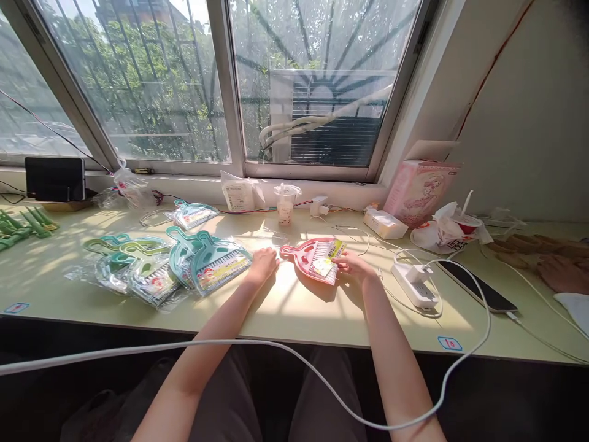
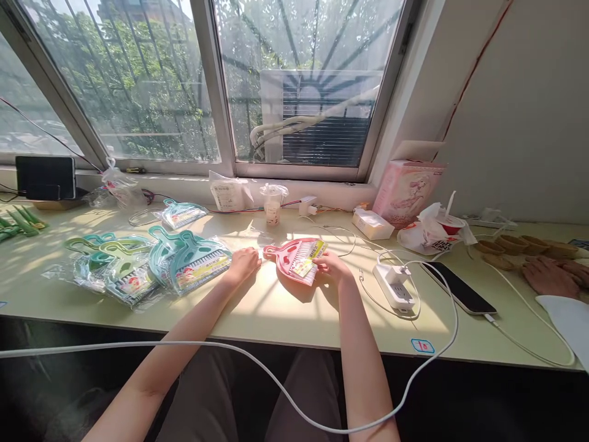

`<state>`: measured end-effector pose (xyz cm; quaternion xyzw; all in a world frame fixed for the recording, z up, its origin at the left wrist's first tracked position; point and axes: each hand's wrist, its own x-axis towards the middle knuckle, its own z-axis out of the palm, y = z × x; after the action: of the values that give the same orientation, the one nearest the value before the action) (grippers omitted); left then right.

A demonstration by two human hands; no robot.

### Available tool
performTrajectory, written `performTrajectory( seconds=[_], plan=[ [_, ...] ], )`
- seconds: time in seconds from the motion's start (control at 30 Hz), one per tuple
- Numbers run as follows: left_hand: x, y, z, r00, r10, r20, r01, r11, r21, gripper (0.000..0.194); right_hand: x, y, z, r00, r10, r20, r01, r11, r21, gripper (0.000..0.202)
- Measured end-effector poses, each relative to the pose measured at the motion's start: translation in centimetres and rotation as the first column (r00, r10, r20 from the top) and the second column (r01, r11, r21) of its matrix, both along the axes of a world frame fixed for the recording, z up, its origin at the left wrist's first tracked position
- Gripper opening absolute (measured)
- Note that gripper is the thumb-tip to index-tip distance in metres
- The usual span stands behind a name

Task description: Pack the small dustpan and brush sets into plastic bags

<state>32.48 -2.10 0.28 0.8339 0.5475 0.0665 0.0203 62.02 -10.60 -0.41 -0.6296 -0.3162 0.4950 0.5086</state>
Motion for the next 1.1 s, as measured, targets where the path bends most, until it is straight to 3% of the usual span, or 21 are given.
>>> performTrajectory(
  seconds=[0.1,0.2,0.47,0.77,0.93,1.0,1.1],
  plan=[
    [0.0,-0.3,0.3,0.998,-0.028,-0.052,0.028,1.0,-0.013,0.038,0.1,-0.2,0.0,0.999,-0.036,-0.026,0.036,0.999,0.012,0.031],
    [-0.2,-0.4,0.6,1.0,-0.009,-0.011,0.009,1.0,0.006,0.041,-0.1,-0.3,0.0,0.996,-0.063,-0.068,0.064,0.998,0.023,0.032],
    [-1.1,-0.1,1.5,0.994,0.049,0.099,-0.069,0.974,0.214,0.053,-2.2,-0.3,0.3,0.991,-0.035,-0.13,0.049,0.993,0.106,0.03],
    [-2.1,-0.5,1.2,0.957,-0.129,0.259,0.015,0.917,0.399,0.047,-4.4,0.2,0.5,0.992,0.045,-0.116,-0.014,0.966,0.258,0.032],
    [-1.9,-0.5,0.2,0.885,-0.314,0.343,0.13,0.875,0.466,0.037,-7.9,1.5,-0.8,0.964,-0.075,-0.256,0.179,0.894,0.412,0.045],
    [-1.9,-0.4,-0.1,0.85,-0.356,0.387,0.109,0.839,0.533,0.035,-8.5,1.7,-1.3,0.954,-0.078,-0.289,0.206,0.871,0.446,0.051],
    [-2.3,0.1,-0.3,0.797,-0.374,0.474,0.009,0.793,0.61,0.036,-8.5,1.8,-1.9,0.967,0.01,-0.254,0.113,0.877,0.466,0.053]
  ],
)
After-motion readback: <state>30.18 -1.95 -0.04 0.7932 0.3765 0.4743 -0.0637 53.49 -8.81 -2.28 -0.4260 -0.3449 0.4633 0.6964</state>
